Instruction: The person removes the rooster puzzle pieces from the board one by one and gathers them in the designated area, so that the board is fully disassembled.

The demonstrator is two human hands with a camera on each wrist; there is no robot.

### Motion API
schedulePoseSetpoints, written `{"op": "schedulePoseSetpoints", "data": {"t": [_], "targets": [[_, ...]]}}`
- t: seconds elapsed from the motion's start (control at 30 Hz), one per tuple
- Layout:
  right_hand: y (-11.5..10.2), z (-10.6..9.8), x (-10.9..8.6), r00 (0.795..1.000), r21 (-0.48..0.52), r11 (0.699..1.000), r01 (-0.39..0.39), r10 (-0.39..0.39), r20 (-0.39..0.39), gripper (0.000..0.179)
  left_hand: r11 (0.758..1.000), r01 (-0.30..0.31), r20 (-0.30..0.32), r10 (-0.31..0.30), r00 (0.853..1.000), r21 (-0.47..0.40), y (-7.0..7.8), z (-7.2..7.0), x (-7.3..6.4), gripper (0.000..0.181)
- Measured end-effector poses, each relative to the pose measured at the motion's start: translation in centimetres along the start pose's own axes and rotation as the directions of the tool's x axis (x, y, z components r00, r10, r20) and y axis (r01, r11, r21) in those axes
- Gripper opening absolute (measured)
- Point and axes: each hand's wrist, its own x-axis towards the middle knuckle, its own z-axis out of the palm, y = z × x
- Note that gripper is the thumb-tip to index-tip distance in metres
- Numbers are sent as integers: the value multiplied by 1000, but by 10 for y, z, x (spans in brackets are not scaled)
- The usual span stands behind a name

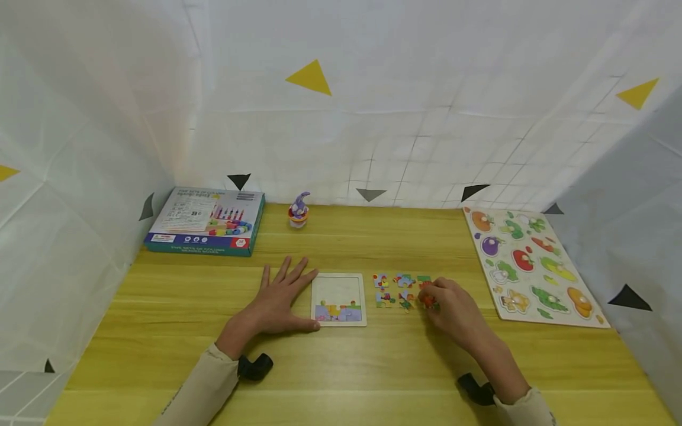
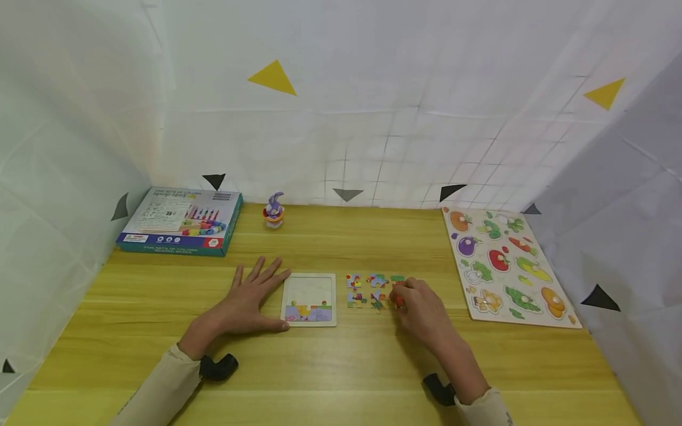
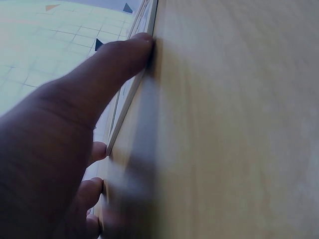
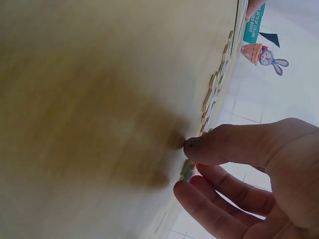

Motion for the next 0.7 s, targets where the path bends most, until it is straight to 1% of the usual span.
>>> {"op": "schedulePoseSetpoints", "data": {"t": [0.23,0.37,0.47,0.63,0.7], "targets": [[-2,-3,-1,1000,-16,1000,1,-1,8,30,1000,1,-3,-1,1000,1,0,0,0,109],[-5,-5,0,1000,-9,1000,1,-1,7,32,1000,-5,-7,5,1000,3,0,0,0,109],[-9,-5,2,1000,15,1000,3,-4,5,32,1000,-11,-10,11,1000,3,0,0,0,109],[-21,-3,6,1000,65,998,-2,1,21,26,1000,-10,-8,10,1000,7,0,0,0,109],[-27,-2,9,1000,84,996,14,-16,24,24,1000,-9,-7,9,1000,11,0,0,0,109]]}}
